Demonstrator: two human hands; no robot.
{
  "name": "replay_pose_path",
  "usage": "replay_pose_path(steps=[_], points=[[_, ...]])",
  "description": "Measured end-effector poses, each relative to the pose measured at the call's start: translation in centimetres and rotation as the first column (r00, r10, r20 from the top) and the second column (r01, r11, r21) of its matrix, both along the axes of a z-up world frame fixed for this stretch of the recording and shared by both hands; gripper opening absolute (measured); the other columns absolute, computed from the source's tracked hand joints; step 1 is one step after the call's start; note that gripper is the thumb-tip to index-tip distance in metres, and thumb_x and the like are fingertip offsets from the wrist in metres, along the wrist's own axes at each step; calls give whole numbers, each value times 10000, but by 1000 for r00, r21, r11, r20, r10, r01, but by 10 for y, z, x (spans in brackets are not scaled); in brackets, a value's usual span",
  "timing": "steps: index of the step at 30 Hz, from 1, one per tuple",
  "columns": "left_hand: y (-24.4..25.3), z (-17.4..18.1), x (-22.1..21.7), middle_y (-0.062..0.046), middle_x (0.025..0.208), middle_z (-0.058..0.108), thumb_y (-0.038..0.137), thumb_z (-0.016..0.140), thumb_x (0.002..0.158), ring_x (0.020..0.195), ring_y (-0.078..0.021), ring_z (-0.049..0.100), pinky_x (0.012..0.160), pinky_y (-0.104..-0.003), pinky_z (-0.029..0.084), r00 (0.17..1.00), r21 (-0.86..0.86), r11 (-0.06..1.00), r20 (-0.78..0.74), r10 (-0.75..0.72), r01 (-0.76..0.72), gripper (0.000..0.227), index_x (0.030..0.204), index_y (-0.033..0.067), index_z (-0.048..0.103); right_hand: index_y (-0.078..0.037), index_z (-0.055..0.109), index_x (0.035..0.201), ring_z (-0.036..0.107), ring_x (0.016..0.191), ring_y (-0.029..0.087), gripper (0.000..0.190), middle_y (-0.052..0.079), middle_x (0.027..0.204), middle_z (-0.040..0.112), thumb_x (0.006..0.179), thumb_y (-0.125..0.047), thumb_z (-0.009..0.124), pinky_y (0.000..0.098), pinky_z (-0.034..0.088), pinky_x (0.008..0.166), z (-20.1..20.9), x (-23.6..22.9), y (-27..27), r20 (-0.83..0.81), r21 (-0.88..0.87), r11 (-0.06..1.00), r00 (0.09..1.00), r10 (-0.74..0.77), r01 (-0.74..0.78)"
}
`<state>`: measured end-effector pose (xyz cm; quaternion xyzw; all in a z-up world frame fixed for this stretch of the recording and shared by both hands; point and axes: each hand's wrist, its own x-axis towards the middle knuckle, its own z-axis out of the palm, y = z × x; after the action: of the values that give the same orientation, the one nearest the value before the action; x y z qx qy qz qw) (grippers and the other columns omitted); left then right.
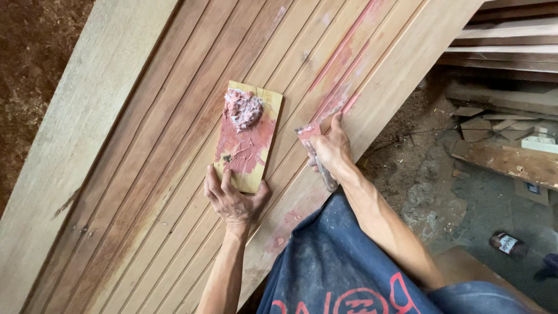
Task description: The person applies pink filler paste into the grooves of a wooden panel using a small putty knife. They repeatedly scoop filler from a wooden board and press it into the gaps between slats, smoothing the surface along the length of the panel.
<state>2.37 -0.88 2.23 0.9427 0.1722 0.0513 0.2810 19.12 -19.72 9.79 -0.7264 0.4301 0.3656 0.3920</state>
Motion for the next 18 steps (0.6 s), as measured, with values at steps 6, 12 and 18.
replay_pose_path(steps=[6, 12, 18], points=[[-1, 4, 0, -247, 1532, 364, 414, 822, 695, 1387, -464, 372, 1159, -572, 337, 1000, 2, 1000, -7, 3, -3, 837, 1368, 96, 439, -171, -24, 1621, 636, 536, 234, 973, 177, 841, 672, 856, -73, 569, 343, 533, 396, 3, -22, 4, -90, 110, 994, 996, 6, 4], [-2, 6, -1, -246, 1515, 385, 413, 822, 683, 1369, -457, 386, 1150, -562, 348, 1000, -1, 1000, 17, 17, -17, 810, 1339, 105, 460, -141, 663, 1386, 631, 562, 137, 446, 111, 852, 678, 946, -200, 624, 276, 545, 455, 25, -23, -37, 0, 182, 965, 981, 194, -190], [0, -1, -2, -225, 1499, 396, 430, 822, 691, 1360, -447, 411, 1133, -552, 393, 997, 15, 999, 69, 40, -41, 782, 1321, 114, 483, -123, 604, 1436, 562, 545, 212, 413, 180, 851, 680, 1025, -120, 563, 357, 451, 433, 41, 36, -84, 60, -260, 823, 842, 536, -505]])
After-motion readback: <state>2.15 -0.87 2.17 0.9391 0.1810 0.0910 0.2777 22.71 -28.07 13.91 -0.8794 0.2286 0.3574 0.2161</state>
